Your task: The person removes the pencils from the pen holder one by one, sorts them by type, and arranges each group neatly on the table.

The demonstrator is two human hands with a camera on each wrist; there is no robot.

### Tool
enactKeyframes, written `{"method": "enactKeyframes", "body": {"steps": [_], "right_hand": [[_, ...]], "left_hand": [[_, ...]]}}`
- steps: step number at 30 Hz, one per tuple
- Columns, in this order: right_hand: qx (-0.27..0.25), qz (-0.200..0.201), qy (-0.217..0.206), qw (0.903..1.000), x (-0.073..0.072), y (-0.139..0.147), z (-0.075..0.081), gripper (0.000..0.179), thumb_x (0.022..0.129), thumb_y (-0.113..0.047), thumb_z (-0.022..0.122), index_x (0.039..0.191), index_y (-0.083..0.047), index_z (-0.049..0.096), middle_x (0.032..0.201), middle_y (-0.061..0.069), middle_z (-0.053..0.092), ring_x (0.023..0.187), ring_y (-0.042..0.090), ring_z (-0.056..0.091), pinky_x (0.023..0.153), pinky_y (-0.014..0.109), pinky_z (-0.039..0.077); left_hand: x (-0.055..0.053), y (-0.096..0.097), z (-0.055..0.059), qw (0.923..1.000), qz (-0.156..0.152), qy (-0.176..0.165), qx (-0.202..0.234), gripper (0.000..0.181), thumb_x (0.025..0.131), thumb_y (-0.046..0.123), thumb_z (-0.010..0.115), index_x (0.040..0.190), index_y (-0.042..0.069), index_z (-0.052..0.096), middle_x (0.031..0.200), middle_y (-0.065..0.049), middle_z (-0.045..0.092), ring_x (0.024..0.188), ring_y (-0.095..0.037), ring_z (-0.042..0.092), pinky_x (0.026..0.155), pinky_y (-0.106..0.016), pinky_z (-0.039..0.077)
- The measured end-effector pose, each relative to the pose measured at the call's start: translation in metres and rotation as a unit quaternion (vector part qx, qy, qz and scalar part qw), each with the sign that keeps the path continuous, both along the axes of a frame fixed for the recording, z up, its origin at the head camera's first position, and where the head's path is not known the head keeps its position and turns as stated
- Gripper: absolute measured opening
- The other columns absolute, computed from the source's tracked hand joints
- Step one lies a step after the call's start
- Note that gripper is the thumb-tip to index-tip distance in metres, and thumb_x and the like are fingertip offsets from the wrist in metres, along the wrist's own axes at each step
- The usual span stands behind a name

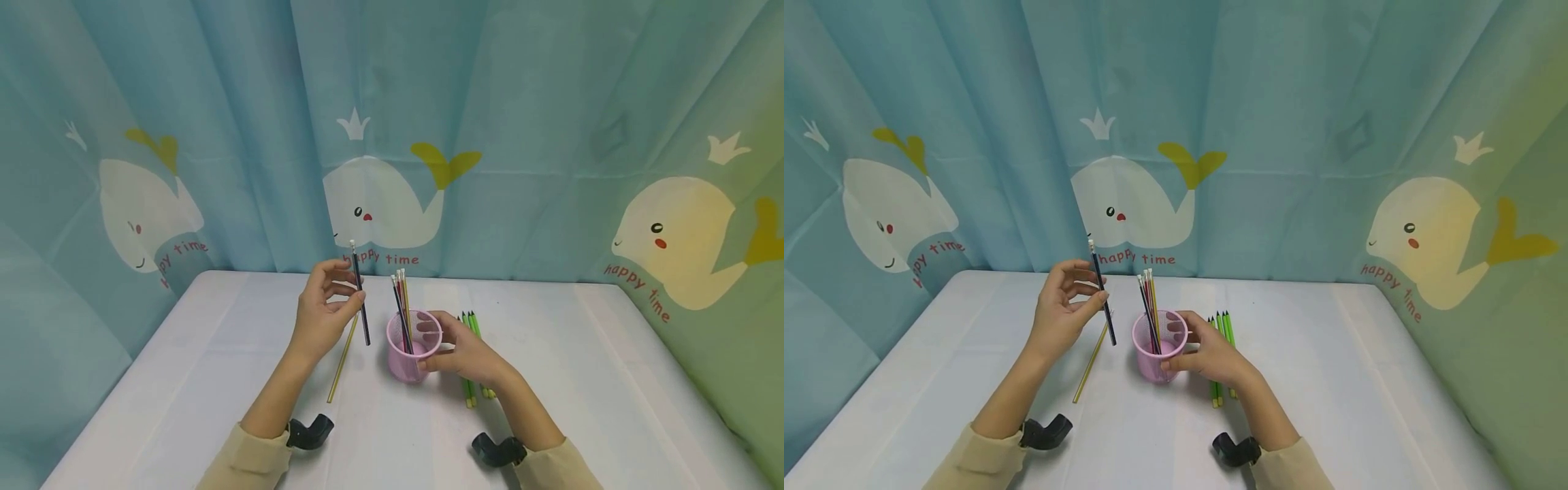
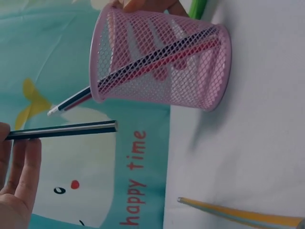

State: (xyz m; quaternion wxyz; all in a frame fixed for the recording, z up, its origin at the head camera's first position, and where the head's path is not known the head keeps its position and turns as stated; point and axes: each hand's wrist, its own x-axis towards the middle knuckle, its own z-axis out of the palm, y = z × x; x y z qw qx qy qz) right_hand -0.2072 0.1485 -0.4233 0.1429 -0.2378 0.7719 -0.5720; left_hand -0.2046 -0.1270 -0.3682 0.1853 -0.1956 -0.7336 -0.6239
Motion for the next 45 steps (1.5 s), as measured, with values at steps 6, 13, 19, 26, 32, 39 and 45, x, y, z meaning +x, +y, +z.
{"method": "enactKeyframes", "body": {"steps": [6,13,19,26,32,39,45], "right_hand": [[0.001,0.000,0.002,1.0000,0.001,0.000,0.000,0.081,0.076,-0.014,0.085,0.145,-0.007,0.044,0.138,0.013,0.056,0.128,0.038,0.051,0.105,0.054,0.047],[-0.001,-0.002,0.001,1.0000,0.000,0.000,-0.001,0.080,0.076,-0.013,0.085,0.145,-0.007,0.044,0.138,0.015,0.055,0.127,0.038,0.052,0.105,0.054,0.047],[0.002,0.001,0.001,1.0000,-0.001,0.000,-0.002,0.080,0.076,-0.014,0.085,0.144,-0.007,0.045,0.138,0.013,0.056,0.128,0.038,0.052,0.105,0.053,0.047],[0.001,0.000,0.002,1.0000,-0.001,0.000,0.000,0.080,0.076,-0.013,0.085,0.144,-0.006,0.044,0.138,0.013,0.055,0.128,0.038,0.051,0.104,0.053,0.047],[0.008,-0.006,-0.001,1.0000,0.001,0.000,0.000,0.079,0.076,-0.014,0.086,0.144,-0.009,0.046,0.140,0.013,0.055,0.129,0.037,0.051,0.105,0.053,0.047],[0.002,-0.007,-0.003,1.0000,0.002,0.001,0.000,0.078,0.076,-0.014,0.085,0.143,-0.010,0.046,0.141,0.014,0.053,0.129,0.038,0.050,0.105,0.054,0.047],[0.003,-0.006,-0.002,1.0000,0.002,0.000,0.001,0.079,0.076,-0.014,0.085,0.144,-0.009,0.045,0.139,0.014,0.054,0.128,0.038,0.051,0.104,0.053,0.047]], "left_hand": [[-0.002,-0.008,0.001,0.9978,-0.007,-0.051,-0.042,0.050,0.090,0.004,0.070,0.135,0.010,0.049,0.116,-0.012,0.061,0.094,-0.022,0.066,0.077,-0.028,0.059],[-0.009,-0.017,0.000,0.9924,-0.027,-0.118,-0.022,0.049,0.090,0.003,0.070,0.135,0.010,0.050,0.117,-0.016,0.061,0.095,-0.023,0.066,0.074,-0.033,0.062],[-0.012,-0.025,-0.003,0.9867,-0.031,-0.159,-0.014,0.042,0.093,0.002,0.067,0.132,0.007,0.052,0.116,-0.018,0.059,0.093,-0.023,0.067,0.074,-0.035,0.062],[-0.017,-0.032,-0.005,0.9845,-0.019,-0.173,-0.020,0.041,0.095,0.004,0.065,0.133,0.004,0.052,0.116,-0.020,0.058,0.092,-0.019,0.067,0.073,-0.031,0.061],[-0.019,-0.036,-0.008,0.9791,-0.016,-0.199,-0.039,0.042,0.094,0.004,0.065,0.134,0.003,0.052,0.116,-0.020,0.058,0.089,-0.021,0.068,0.072,-0.032,0.061],[-0.024,-0.040,-0.018,0.9716,-0.020,-0.224,-0.073,0.042,0.094,0.006,0.064,0.134,0.004,0.053,0.117,-0.020,0.059,0.094,-0.034,0.067,0.073,-0.037,0.062],[-0.027,-0.044,-0.026,0.9629,-0.015,-0.248,-0.106,0.040,0.094,0.008,0.064,0.133,0.005,0.054,0.117,-0.020,0.061,0.090,-0.030,0.067,0.072,-0.037,0.061]]}}
